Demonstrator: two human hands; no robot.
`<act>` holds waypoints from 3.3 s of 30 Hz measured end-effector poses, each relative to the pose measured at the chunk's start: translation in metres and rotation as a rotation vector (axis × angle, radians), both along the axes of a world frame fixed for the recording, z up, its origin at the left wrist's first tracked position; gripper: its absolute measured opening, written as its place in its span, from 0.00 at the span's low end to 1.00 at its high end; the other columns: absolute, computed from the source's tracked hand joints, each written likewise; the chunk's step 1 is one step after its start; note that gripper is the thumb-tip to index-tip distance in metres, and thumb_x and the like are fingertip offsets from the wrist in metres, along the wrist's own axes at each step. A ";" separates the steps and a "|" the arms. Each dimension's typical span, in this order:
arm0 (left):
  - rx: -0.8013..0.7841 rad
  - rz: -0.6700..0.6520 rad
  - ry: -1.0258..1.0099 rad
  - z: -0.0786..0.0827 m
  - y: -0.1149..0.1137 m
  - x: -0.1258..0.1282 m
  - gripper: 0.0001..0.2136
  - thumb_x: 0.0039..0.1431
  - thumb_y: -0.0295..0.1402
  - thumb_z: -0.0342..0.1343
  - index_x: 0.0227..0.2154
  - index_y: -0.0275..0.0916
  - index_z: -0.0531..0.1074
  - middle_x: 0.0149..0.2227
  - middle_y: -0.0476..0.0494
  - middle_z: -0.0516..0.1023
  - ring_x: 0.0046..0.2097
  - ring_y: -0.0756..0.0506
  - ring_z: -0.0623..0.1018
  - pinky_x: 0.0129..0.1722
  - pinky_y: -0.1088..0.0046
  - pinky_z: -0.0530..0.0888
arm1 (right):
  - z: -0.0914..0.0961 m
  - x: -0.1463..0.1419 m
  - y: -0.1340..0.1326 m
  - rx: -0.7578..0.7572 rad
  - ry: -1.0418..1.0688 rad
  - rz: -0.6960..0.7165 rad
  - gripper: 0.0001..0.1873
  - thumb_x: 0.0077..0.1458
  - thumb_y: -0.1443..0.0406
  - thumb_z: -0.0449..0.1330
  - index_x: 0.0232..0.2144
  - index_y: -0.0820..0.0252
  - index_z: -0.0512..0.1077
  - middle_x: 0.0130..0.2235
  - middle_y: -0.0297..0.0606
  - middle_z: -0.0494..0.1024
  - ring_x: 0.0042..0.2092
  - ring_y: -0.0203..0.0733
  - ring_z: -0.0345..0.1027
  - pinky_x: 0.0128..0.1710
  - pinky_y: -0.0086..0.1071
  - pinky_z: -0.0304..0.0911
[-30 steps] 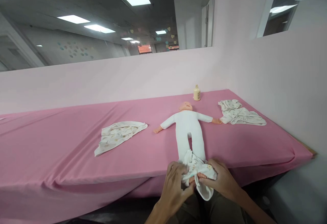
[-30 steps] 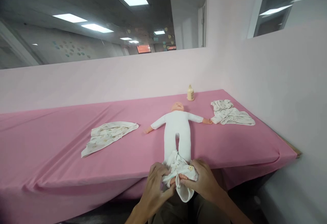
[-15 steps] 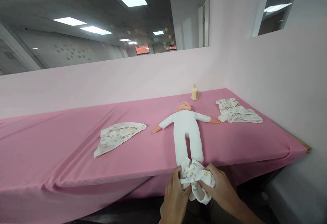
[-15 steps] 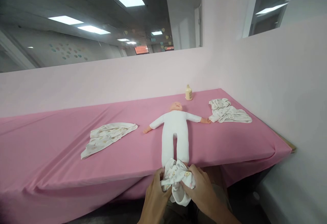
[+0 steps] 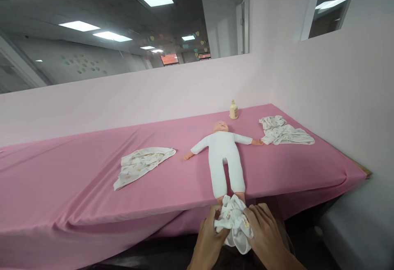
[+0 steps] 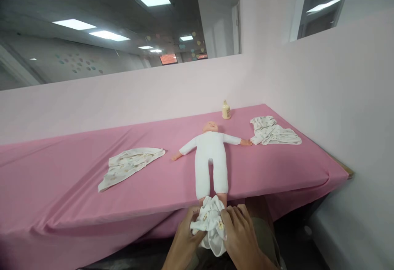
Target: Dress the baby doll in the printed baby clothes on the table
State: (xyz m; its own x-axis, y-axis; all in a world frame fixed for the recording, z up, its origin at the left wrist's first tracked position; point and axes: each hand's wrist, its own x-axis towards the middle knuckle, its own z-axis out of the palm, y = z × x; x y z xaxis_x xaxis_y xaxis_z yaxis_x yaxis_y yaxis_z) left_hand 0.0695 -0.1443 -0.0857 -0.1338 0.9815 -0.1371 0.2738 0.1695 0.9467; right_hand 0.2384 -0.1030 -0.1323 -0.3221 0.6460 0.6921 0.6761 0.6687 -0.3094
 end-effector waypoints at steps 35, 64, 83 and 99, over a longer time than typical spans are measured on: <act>0.308 -0.777 0.687 0.325 0.099 -0.042 0.15 0.59 0.45 0.52 0.37 0.40 0.77 0.31 0.47 0.74 0.33 0.49 0.72 0.34 0.77 0.68 | 0.320 0.070 0.085 -0.443 -0.026 0.469 0.19 0.58 0.52 0.55 0.40 0.59 0.74 0.37 0.37 0.75 0.36 0.37 0.66 0.35 0.31 0.59; 0.441 -0.752 0.623 0.330 0.103 -0.037 0.16 0.54 0.43 0.59 0.19 0.37 0.67 0.20 0.52 0.63 0.23 0.54 0.62 0.24 0.77 0.60 | 0.324 0.081 0.077 -0.574 0.147 0.642 0.20 0.52 0.54 0.63 0.43 0.56 0.65 0.37 0.37 0.75 0.36 0.39 0.70 0.33 0.32 0.66; 0.506 -0.105 0.312 0.309 0.136 -0.015 0.20 0.61 0.50 0.50 0.24 0.39 0.58 0.21 0.54 0.63 0.21 0.53 0.66 0.21 0.78 0.64 | 0.331 0.028 0.148 -0.619 0.494 0.278 0.22 0.55 0.50 0.58 0.22 0.57 0.56 0.22 0.27 0.57 0.23 0.31 0.49 0.21 0.28 0.47; 0.741 -0.215 0.066 0.252 0.150 -0.009 0.20 0.62 0.41 0.55 0.56 0.46 0.65 0.61 0.42 0.63 0.60 0.42 0.66 0.58 0.63 0.65 | 0.303 0.007 0.140 -0.668 0.609 0.466 0.11 0.51 0.65 0.60 0.37 0.56 0.64 0.34 0.33 0.72 0.34 0.37 0.66 0.30 0.30 0.62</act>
State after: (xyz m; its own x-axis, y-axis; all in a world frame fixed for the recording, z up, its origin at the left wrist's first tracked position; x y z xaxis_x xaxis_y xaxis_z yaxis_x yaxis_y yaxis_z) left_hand 0.0603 0.0060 0.1661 0.0853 0.8191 0.5673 0.2885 -0.5653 0.7728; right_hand 0.2459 0.0374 0.1708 -0.3543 0.8606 0.3658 -0.0049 0.3894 -0.9210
